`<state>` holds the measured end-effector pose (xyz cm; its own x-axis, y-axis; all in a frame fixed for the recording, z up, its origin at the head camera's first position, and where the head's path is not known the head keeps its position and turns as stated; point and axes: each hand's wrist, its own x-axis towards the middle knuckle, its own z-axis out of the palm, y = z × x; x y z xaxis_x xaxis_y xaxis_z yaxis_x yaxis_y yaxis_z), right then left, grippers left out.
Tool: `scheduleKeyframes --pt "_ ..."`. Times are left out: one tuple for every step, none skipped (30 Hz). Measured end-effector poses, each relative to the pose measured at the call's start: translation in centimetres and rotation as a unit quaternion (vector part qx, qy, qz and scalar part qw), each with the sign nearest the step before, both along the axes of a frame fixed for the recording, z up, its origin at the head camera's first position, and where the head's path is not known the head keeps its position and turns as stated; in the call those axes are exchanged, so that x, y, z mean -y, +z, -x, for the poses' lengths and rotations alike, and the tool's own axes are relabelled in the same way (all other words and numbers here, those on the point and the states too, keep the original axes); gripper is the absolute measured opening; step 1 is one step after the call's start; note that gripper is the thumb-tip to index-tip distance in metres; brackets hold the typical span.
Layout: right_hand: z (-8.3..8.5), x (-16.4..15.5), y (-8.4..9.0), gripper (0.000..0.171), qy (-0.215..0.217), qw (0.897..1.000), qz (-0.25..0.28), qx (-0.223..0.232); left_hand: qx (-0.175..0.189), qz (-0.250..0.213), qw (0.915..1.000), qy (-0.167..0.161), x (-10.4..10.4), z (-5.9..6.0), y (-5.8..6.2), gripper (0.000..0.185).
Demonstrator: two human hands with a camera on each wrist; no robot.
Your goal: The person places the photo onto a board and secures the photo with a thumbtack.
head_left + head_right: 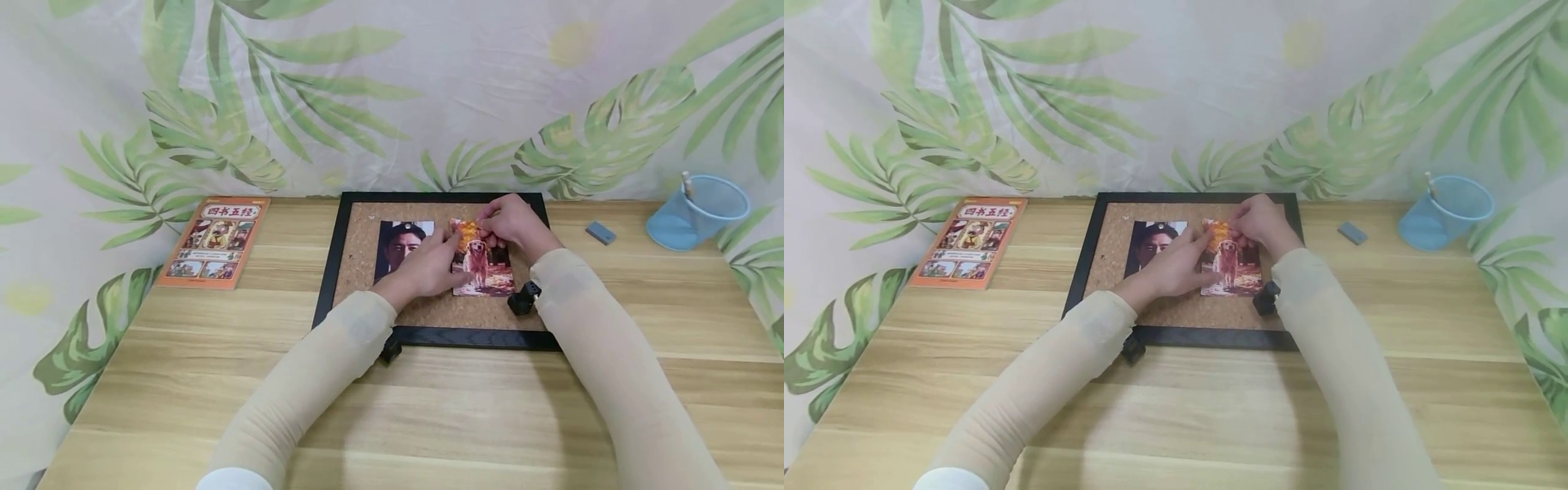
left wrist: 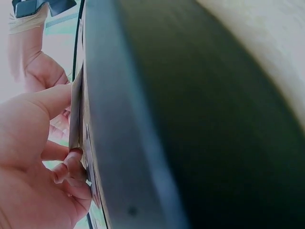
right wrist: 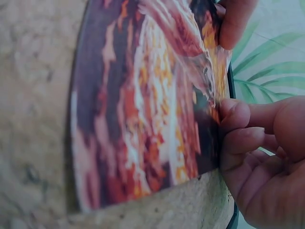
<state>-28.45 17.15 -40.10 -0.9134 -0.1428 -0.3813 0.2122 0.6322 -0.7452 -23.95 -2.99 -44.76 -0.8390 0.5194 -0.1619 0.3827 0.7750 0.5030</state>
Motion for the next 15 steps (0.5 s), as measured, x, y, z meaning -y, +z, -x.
scheduleKeyframes --pt "0.03 -0.01 -0.07 0.021 -0.001 1.000 0.002 0.000 0.001 -0.002 1.0000 0.000 0.02 0.03 -0.05 0.101" --pt "0.06 0.00 -0.16 0.021 -0.002 1.000 0.002 0.000 0.001 -0.001 1.0000 -0.001 0.04 0.05 -0.09 0.102" --pt "0.09 0.01 -0.22 0.021 -0.004 1.000 0.002 0.000 0.000 0.001 1.0000 -0.002 0.04 0.08 -0.15 0.102" --pt "0.11 0.04 -0.26 0.020 -0.006 1.000 0.000 0.000 -0.002 0.002 1.0000 -0.003 0.03 0.13 -0.24 0.101" --pt "0.13 0.07 -0.30 0.020 -0.007 1.000 -0.003 -0.001 -0.004 0.004 1.0000 -0.003 0.03 0.17 -0.31 0.101" --pt "0.13 0.10 -0.30 0.020 -0.007 1.000 -0.004 -0.002 -0.006 0.006 1.0000 -0.003 0.02 0.22 -0.42 0.101" --pt "0.11 0.12 -0.29 0.019 -0.008 1.000 -0.007 -0.003 -0.007 0.008 0.9999 -0.002 0.01 0.25 -0.50 0.100" --pt "0.09 0.14 -0.27 0.019 -0.009 1.000 -0.009 -0.004 -0.007 0.009 0.9999 -0.002 0.01 0.24 -0.49 0.100" --pt "0.06 0.18 -0.25 0.019 -0.010 1.000 -0.011 -0.005 -0.006 0.009 0.9999 -0.001 0.01 0.22 -0.45 0.100" --pt "0.05 0.21 -0.22 0.018 -0.010 1.000 -0.013 -0.006 -0.005 0.008 1.0000 0.000 0.03 0.19 -0.42 0.100" --pt "0.05 0.24 -0.22 0.018 -0.011 1.000 -0.015 -0.006 -0.003 0.007 1.0000 0.001 0.05 0.15 -0.38 0.100" --pt "0.04 0.27 -0.20 0.018 -0.011 1.000 -0.018 -0.006 -0.001 0.003 1.0000 0.002 0.06 0.09 -0.31 0.100" --pt "0.02 0.27 -0.13 0.018 -0.012 1.000 -0.020 -0.005 0.001 -0.002 1.0000 0.002 0.07 0.04 -0.24 0.100" --pt "0.05 0.28 -0.12 0.018 -0.013 1.000 -0.023 -0.003 0.001 -0.005 1.0000 0.000 0.07 0.01 -0.19 0.100" --pt "0.09 0.28 -0.12 0.018 -0.014 1.000 -0.026 -0.001 0.001 -0.009 1.0000 -0.001 0.05 -0.02 -0.19 0.100"
